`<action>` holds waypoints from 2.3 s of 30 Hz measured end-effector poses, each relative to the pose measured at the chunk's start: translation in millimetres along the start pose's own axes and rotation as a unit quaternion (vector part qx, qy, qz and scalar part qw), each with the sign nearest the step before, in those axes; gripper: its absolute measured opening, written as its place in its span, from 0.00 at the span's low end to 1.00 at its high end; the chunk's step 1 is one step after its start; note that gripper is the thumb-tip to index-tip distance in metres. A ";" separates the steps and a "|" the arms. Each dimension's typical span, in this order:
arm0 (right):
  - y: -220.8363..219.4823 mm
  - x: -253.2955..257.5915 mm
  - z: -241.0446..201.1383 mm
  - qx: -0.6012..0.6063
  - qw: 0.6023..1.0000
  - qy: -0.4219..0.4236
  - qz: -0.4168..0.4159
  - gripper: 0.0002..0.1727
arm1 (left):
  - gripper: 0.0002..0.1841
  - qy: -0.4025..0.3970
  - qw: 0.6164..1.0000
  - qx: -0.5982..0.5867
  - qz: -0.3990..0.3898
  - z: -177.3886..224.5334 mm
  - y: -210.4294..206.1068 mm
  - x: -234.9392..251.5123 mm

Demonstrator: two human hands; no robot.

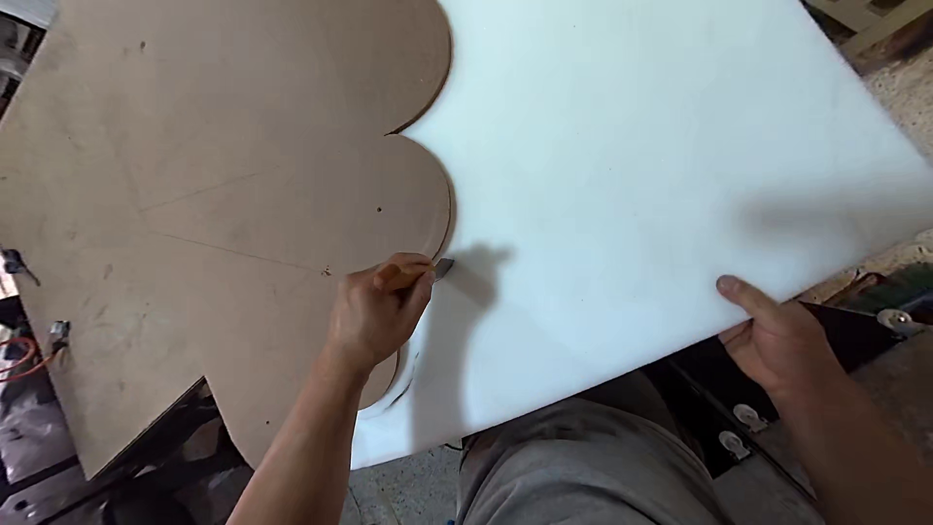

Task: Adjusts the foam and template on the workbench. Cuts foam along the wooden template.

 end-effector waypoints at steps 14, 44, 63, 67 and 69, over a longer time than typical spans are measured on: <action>13.6 -8.3 -6.0 0.024 0.999 0.029 -0.007 0.27 | 0.10 -0.063 0.992 0.004 0.111 8.2 2.3 17.0; 12.4 -12.0 -22.3 0.059 0.997 -0.009 -0.047 0.33 | 0.13 0.106 0.959 0.027 0.260 11.1 -2.4 56.1; -10.0 -22.8 -40.9 0.056 0.995 -0.004 -0.081 0.16 | 0.15 0.281 0.920 0.057 0.268 -31.7 -8.6 100.9; -13.3 -26.1 -43.3 0.056 0.994 -0.003 -0.094 0.16 | 0.13 0.262 0.904 0.044 0.336 -21.8 10.5 102.9; -17.1 -27.9 -38.9 0.082 0.992 -0.024 -0.091 0.15 | 0.14 0.290 0.903 0.039 0.315 -40.7 -1.6 109.3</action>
Point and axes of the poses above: each hand's wrist, its own x-axis towards the middle knuckle, its own y-axis out of the back of the hand, z = x × y, the point moved 10 cm from there along x, towards the middle knuckle, and after that the axes turned 12 degrees about -y, right-handed, at the moved point
